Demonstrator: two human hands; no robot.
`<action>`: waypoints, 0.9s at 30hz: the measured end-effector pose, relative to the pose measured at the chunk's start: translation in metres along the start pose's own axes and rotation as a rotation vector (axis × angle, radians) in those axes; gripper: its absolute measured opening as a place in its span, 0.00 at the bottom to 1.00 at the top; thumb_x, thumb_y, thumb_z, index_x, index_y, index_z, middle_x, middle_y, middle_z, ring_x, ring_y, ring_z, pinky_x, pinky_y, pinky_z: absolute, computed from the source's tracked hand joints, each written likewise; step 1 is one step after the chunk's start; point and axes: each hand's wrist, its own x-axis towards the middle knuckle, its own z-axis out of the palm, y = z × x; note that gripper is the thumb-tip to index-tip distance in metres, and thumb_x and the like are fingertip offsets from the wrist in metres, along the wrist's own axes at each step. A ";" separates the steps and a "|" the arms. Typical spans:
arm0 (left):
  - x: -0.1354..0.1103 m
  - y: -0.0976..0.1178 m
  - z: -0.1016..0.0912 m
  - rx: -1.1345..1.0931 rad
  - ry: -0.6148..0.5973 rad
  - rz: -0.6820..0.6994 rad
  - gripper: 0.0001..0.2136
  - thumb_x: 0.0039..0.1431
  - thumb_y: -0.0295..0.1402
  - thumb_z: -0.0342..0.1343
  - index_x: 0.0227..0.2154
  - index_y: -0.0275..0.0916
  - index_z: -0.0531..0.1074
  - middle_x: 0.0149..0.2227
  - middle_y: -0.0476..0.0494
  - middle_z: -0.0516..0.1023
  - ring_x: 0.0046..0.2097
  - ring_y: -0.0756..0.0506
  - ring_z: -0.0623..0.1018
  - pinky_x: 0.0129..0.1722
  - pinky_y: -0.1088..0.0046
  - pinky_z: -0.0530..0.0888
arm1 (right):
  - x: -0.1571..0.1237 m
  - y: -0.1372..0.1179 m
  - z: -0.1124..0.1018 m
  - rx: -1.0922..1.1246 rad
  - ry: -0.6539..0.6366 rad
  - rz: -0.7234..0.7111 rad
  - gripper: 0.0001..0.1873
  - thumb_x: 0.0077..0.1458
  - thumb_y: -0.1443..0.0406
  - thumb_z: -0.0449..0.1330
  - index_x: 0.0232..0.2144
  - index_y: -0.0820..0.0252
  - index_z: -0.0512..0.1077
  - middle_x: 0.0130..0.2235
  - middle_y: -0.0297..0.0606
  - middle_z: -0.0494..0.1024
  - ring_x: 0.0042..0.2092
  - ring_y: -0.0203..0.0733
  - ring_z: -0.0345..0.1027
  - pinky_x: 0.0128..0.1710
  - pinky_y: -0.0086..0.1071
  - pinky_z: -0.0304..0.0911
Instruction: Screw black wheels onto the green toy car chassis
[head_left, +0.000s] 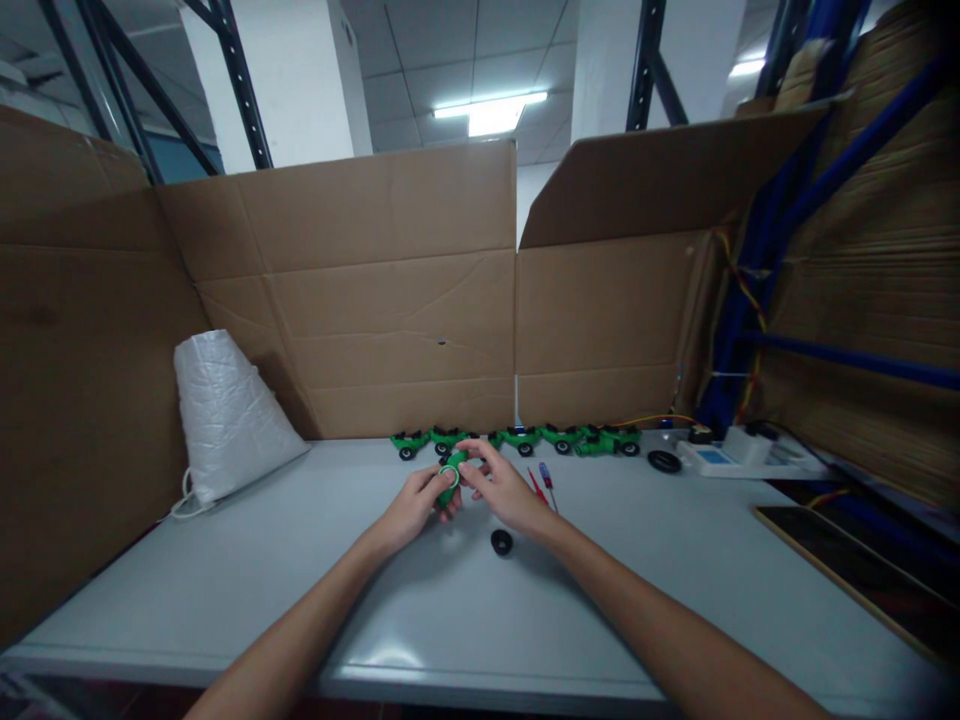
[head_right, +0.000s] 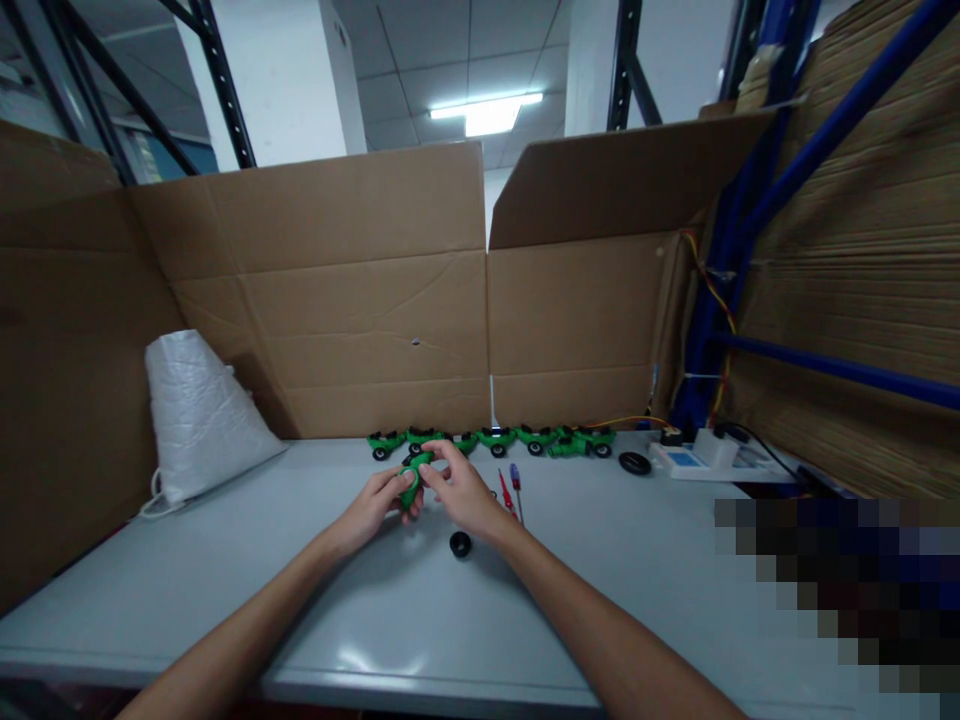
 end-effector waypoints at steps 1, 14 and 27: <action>0.000 -0.001 0.000 -0.008 0.002 -0.002 0.23 0.66 0.54 0.56 0.33 0.35 0.73 0.30 0.44 0.74 0.31 0.47 0.75 0.30 0.72 0.72 | 0.000 0.000 0.000 -0.001 -0.003 0.000 0.23 0.63 0.51 0.60 0.57 0.51 0.69 0.56 0.42 0.74 0.43 0.42 0.75 0.33 0.33 0.73; 0.002 -0.002 -0.003 0.060 -0.002 0.021 0.21 0.66 0.52 0.56 0.31 0.35 0.73 0.30 0.44 0.74 0.33 0.46 0.74 0.35 0.71 0.70 | -0.001 -0.003 0.000 -0.041 0.009 -0.022 0.22 0.64 0.50 0.59 0.55 0.52 0.68 0.55 0.41 0.73 0.41 0.40 0.73 0.32 0.32 0.71; 0.006 -0.002 -0.005 0.025 0.227 0.013 0.26 0.62 0.60 0.56 0.40 0.39 0.69 0.34 0.49 0.73 0.31 0.50 0.71 0.30 0.76 0.67 | 0.002 0.008 -0.009 -0.165 0.026 -0.022 0.19 0.63 0.46 0.58 0.43 0.53 0.67 0.40 0.33 0.72 0.32 0.38 0.65 0.28 0.31 0.64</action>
